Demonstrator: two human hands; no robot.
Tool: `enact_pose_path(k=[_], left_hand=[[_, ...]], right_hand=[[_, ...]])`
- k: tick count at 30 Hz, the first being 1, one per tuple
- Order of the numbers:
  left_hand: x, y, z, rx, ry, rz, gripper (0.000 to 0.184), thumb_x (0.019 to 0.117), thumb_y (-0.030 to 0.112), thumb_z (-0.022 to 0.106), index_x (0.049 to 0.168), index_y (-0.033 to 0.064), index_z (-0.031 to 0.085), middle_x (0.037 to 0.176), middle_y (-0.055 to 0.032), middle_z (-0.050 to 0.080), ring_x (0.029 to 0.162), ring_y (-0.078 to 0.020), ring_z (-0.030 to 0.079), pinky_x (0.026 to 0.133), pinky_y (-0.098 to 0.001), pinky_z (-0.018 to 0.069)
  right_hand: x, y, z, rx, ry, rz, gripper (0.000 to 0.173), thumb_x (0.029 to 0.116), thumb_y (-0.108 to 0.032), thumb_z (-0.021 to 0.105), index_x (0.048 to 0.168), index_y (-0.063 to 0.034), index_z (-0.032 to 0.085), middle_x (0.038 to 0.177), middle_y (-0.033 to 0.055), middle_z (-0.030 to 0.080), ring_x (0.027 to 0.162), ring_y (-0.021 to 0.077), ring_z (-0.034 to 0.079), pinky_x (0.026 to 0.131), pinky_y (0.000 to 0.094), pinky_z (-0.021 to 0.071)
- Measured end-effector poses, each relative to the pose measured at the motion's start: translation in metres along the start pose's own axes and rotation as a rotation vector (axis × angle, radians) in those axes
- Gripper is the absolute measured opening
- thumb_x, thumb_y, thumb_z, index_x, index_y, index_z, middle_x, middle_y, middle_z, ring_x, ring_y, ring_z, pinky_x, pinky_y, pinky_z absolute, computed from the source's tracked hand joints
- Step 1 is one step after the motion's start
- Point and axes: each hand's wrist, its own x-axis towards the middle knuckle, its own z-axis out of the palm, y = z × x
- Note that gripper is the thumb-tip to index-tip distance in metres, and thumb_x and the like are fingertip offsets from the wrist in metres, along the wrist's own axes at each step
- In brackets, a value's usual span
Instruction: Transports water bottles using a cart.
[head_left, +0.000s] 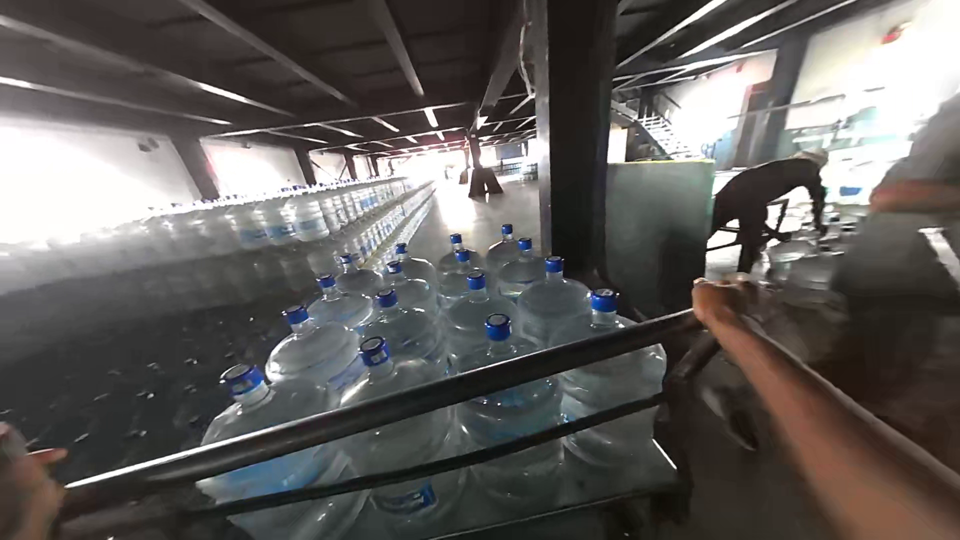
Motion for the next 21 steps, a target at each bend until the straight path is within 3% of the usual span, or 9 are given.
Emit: enact_pose_path(k=[2, 5, 7, 9, 12, 15, 16, 18, 21], left_hand=[[0.037, 0.005, 0.054, 0.049, -0.011, -0.115, 0.073, 0.1101, 0.054, 0.030, 0.135, -0.0101, 0.057, 0.131, -0.0310, 0.061, 0.118, -0.0362, 0.060, 0.107, -0.0532, 0.0407], [0.085, -0.004, 0.130, 0.186, -0.057, -0.069, 0.083, 0.1076, 0.061, 0.028, 0.120, -0.0117, 0.066, 0.126, -0.0376, 0.061, 0.120, -0.0510, 0.057, 0.103, -0.0692, 0.0372], [0.126, -0.012, 0.184, 0.275, -0.065, -0.052, 0.086, 0.1025, 0.070, 0.032, 0.113, -0.0060, 0.071, 0.123, -0.0353, 0.064, 0.118, -0.0516, 0.059, 0.100, -0.0722, 0.0398], [0.158, -0.009, 0.236, 0.332, -0.071, -0.032, 0.087, 0.0996, 0.074, 0.035, 0.111, -0.0032, 0.073, 0.122, -0.0340, 0.065, 0.120, -0.0524, 0.058, 0.102, -0.0742, 0.0374], [0.198, 0.009, 0.315, 0.354, -0.126, -0.067, 0.079, 0.1022, 0.067, 0.042, 0.114, -0.0063, 0.071, 0.124, -0.0345, 0.064, 0.122, -0.0525, 0.058, 0.103, -0.0726, 0.0375], [0.258, 0.007, 0.403, 0.354, -0.174, -0.068, 0.074, 0.1033, 0.060, 0.048, 0.118, -0.0096, 0.068, 0.127, -0.0355, 0.062, 0.124, -0.0522, 0.057, 0.105, -0.0718, 0.0374], [0.270, 0.013, 0.430, 0.346, -0.184, -0.069, 0.074, 0.1043, 0.059, 0.047, 0.121, -0.0110, 0.066, 0.129, -0.0359, 0.061, 0.126, -0.0518, 0.056, 0.106, -0.0704, 0.0367], [0.292, 0.027, 0.481, 0.346, -0.177, -0.050, 0.072, 0.1053, 0.056, 0.048, 0.124, -0.0117, 0.064, 0.132, -0.0376, 0.058, 0.130, -0.0520, 0.053, 0.109, -0.0694, 0.0351], [0.345, 0.032, 0.564, 0.383, -0.167, -0.053, 0.071, 0.1027, 0.058, 0.051, 0.123, -0.0085, 0.066, 0.135, -0.0384, 0.056, 0.133, -0.0524, 0.050, 0.109, -0.0697, 0.0357]], right_hand=[[0.029, -0.023, 0.045, -0.060, -0.040, 0.015, 0.048, 0.1103, -0.024, 0.042, 0.136, 0.0157, 0.051, 0.143, 0.0365, 0.051, 0.139, 0.0480, 0.046, 0.113, 0.0607, 0.0367], [0.083, -0.050, 0.112, -0.084, -0.032, -0.007, 0.044, 0.1104, -0.021, 0.043, 0.131, 0.0165, 0.054, 0.139, 0.0396, 0.052, 0.136, 0.0513, 0.048, 0.111, 0.0640, 0.0363], [0.134, -0.063, 0.162, -0.081, 0.041, 0.008, 0.040, 0.1063, -0.022, 0.050, 0.125, 0.0119, 0.060, 0.135, 0.0374, 0.056, 0.133, 0.0500, 0.051, 0.107, 0.0665, 0.0398], [0.160, -0.090, 0.204, -0.154, 0.042, 0.009, 0.036, 0.1051, -0.017, 0.052, 0.124, 0.0118, 0.062, 0.133, 0.0344, 0.059, 0.130, 0.0451, 0.055, 0.108, 0.0601, 0.0413], [0.168, -0.142, 0.254, -0.299, -0.017, -0.030, 0.036, 0.1057, -0.013, 0.047, 0.120, 0.0157, 0.062, 0.132, 0.0357, 0.059, 0.128, 0.0454, 0.057, 0.107, 0.0596, 0.0418], [0.182, -0.214, 0.305, -0.423, -0.150, 0.108, 0.040, 0.1074, -0.013, 0.040, 0.133, 0.0138, 0.055, 0.147, 0.0285, 0.052, 0.140, 0.0350, 0.050, 0.116, 0.0479, 0.0361], [0.207, -0.217, 0.334, -0.448, -0.156, 0.060, 0.041, 0.1091, -0.014, 0.038, 0.133, 0.0148, 0.054, 0.146, 0.0306, 0.052, 0.139, 0.0375, 0.050, 0.115, 0.0498, 0.0359], [0.284, -0.194, 0.405, -0.343, -0.012, -0.147, 0.041, 0.1103, -0.016, 0.041, 0.121, 0.0187, 0.060, 0.127, 0.0393, 0.060, 0.123, 0.0496, 0.059, 0.102, 0.0607, 0.0443], [0.361, -0.210, 0.484, -0.110, 0.053, -0.008, 0.045, 0.1086, -0.027, 0.045, 0.122, 0.0133, 0.062, 0.136, 0.0383, 0.055, 0.133, 0.0518, 0.050, 0.106, 0.0698, 0.0377]])
